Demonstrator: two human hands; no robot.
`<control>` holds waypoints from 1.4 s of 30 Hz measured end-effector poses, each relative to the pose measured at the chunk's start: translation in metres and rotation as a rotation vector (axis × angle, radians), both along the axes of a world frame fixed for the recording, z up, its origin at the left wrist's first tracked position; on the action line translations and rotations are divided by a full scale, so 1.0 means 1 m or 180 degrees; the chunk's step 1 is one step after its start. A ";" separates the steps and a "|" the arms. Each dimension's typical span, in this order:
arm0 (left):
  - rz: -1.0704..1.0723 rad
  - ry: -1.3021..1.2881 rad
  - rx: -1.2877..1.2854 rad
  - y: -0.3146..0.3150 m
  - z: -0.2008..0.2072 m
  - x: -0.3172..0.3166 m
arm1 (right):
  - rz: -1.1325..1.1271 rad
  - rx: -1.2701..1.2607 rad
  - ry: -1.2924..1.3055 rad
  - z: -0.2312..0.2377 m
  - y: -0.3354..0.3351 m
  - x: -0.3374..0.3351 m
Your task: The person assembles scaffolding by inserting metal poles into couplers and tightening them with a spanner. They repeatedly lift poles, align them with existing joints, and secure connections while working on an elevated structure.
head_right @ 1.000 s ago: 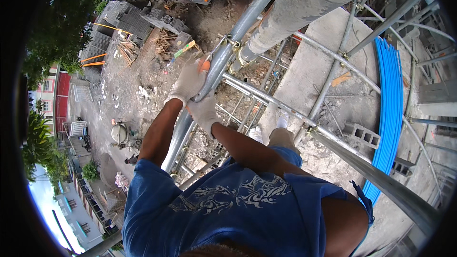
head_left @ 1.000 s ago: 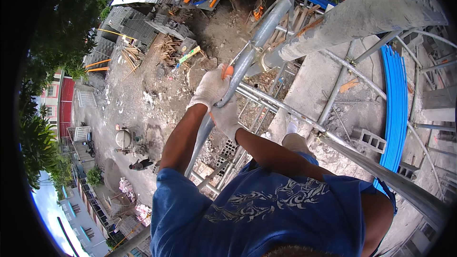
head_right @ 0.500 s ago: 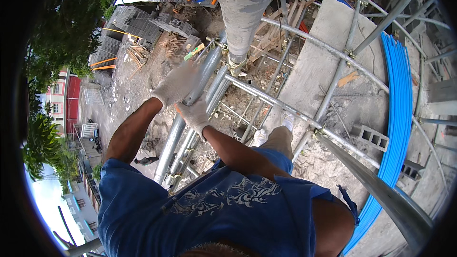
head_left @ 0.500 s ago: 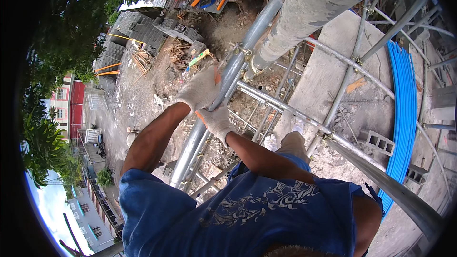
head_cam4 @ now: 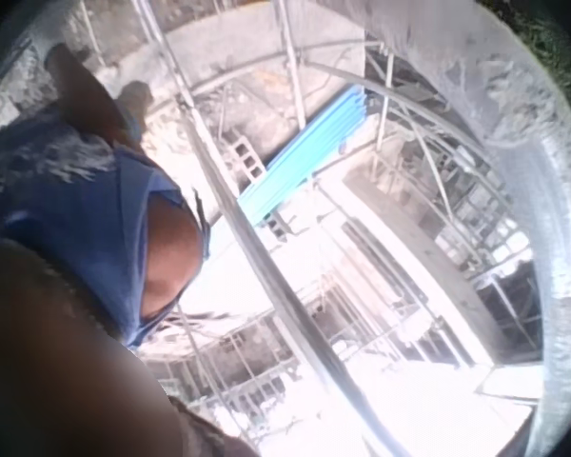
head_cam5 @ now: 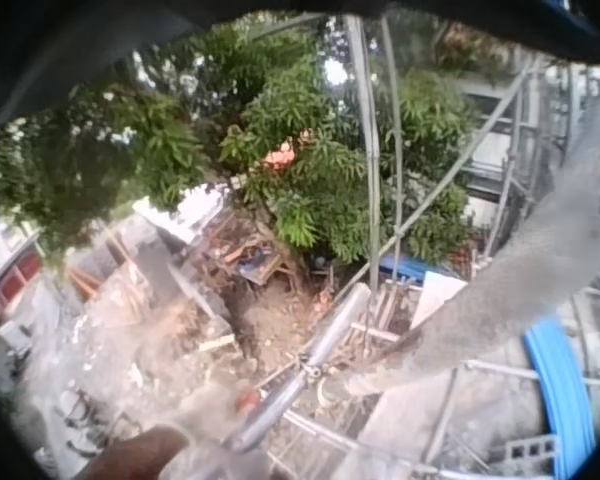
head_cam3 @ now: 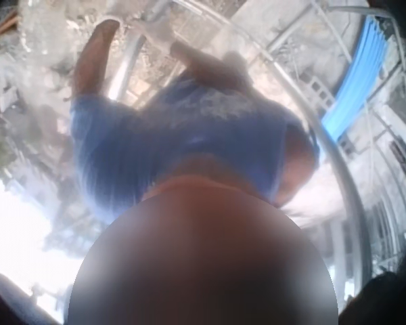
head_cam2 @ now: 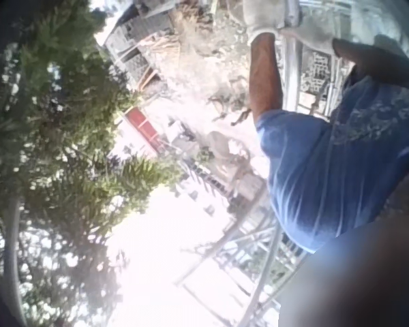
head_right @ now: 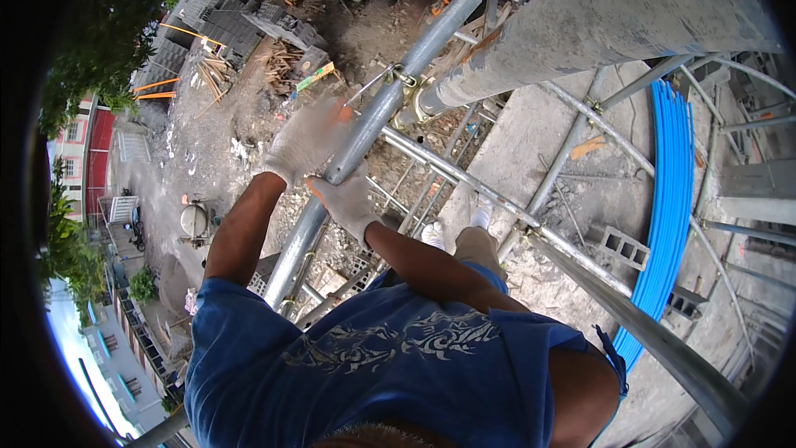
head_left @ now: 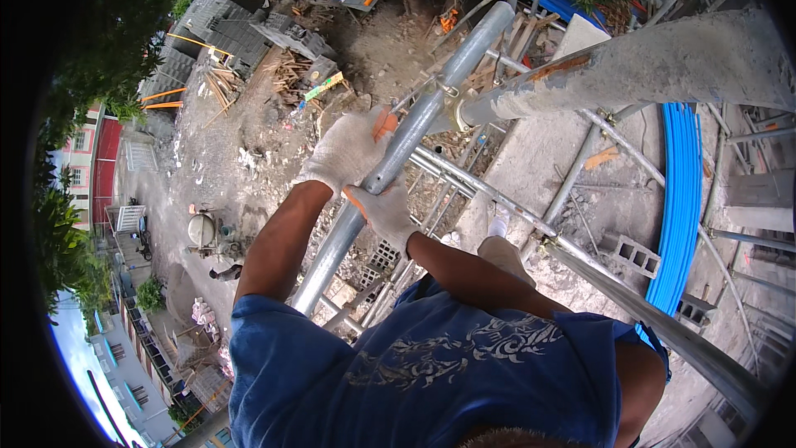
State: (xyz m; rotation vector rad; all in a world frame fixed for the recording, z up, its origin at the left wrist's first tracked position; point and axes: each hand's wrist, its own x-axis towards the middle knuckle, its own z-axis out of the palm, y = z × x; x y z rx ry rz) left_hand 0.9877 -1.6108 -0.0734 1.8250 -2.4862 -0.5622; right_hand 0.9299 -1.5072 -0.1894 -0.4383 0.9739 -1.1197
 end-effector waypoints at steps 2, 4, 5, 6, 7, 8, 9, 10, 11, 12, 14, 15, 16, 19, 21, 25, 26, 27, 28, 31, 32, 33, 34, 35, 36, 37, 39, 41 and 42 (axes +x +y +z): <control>-0.0073 0.0142 -0.0038 0.001 -0.003 0.001 | 0.0157 0.0006 -0.0241 0.002 0.000 -0.001; -0.0232 0.0254 -0.0158 0.004 -0.008 0.003 | 0.0061 -0.0010 -0.0583 0.005 0.000 -0.003; -0.0256 0.0310 -0.0213 0.004 -0.011 0.004 | -0.0150 -0.0076 -0.0828 0.006 -0.001 -0.004; -0.0172 0.0374 -0.0252 0.007 -0.014 0.005 | -0.0163 -0.0271 -0.1088 0.006 -0.001 -0.006; -0.0163 0.0506 -0.0348 0.007 -0.018 0.006 | -0.0056 -0.0013 -0.0796 0.006 -0.002 -0.008; -0.0091 0.0596 -0.0326 0.009 -0.022 0.008 | 0.0257 0.0125 -0.0528 0.005 -0.002 -0.011; -0.0003 0.0532 -0.0011 0.009 -0.026 0.010 | 0.0448 0.0293 -0.0237 0.005 -0.002 -0.011; -0.0037 0.0538 0.0096 0.008 -0.031 0.013 | 0.0432 0.0184 -0.0383 0.004 -0.002 -0.011; -0.0130 0.0590 -0.0065 0.007 -0.037 0.015 | 0.0290 0.0072 -0.0506 0.003 -0.001 -0.009; -0.0054 0.0656 0.0071 0.005 -0.042 0.018 | 0.0150 0.0053 -0.0578 0.002 -0.001 -0.007; -0.0020 0.0876 -0.0211 0.002 -0.052 0.023 | -0.0110 -0.0060 -0.0832 0.000 0.001 -0.003; -0.0158 0.0915 -0.0241 -0.001 -0.055 0.025 | -0.0220 -0.0181 -0.1039 -0.002 0.002 -0.004; -0.0281 0.0962 -0.0230 -0.003 -0.058 0.027 | 0.0017 -0.0306 -0.0742 -0.005 0.001 -0.008; 0.0219 0.1089 0.0284 -0.001 -0.061 0.027 | 0.1107 -0.0312 -0.0052 -0.013 0.001 -0.052; 0.0066 0.0955 0.0134 -0.001 -0.059 0.023 | 0.1689 -0.0531 0.1116 -0.013 -0.009 -0.107; 0.0188 0.0622 0.0476 -0.002 -0.052 0.013 | -0.1394 -0.1024 0.0795 0.026 -0.047 -0.213; 0.0355 0.0689 0.0611 -0.004 -0.051 0.012 | -0.1894 -0.1455 0.0602 0.048 -0.064 -0.234; 0.0489 0.0742 0.0644 -0.002 -0.050 0.012 | -0.2138 -0.1832 0.0629 0.071 -0.071 -0.248; 0.0160 0.0546 0.0530 -0.003 -0.048 0.012 | -0.1278 -0.2763 0.0239 0.093 -0.080 -0.259; 0.0503 0.0857 0.0485 0.001 -0.048 0.014 | -0.0774 -0.3502 0.0064 0.135 -0.095 -0.268; 0.0372 0.0990 0.0399 0.002 -0.049 0.016 | -0.0634 -0.3460 0.0008 0.143 -0.096 -0.267; 0.0371 0.0952 0.0508 0.003 -0.051 0.017 | -0.0457 -0.3495 -0.0118 0.148 -0.098 -0.265; 0.0341 0.0950 0.0549 0.002 -0.055 0.020 | -0.0511 -0.3492 0.0038 0.151 -0.098 -0.263; 0.0253 0.1063 0.0396 0.000 -0.060 0.023 | -0.0539 -0.3594 0.0137 0.152 -0.099 -0.261; 0.0283 0.1110 0.0465 -0.003 -0.068 0.025 | -0.0544 -0.3708 0.0168 0.152 -0.100 -0.260; 0.0287 0.0965 0.0521 -0.007 -0.077 0.027 | -0.0546 -0.3701 0.0200 0.153 -0.100 -0.259; 0.0169 0.0885 0.0428 -0.019 -0.100 0.033 | -0.0416 -0.3701 0.0139 0.154 -0.099 -0.260; -0.0334 0.0596 0.0195 -0.035 -0.126 0.034 | -0.0267 -0.3581 0.0181 0.158 -0.095 -0.261; -0.0556 0.0433 0.0116 -0.042 -0.138 0.033 | -0.0151 -0.3554 0.0214 0.160 -0.094 -0.261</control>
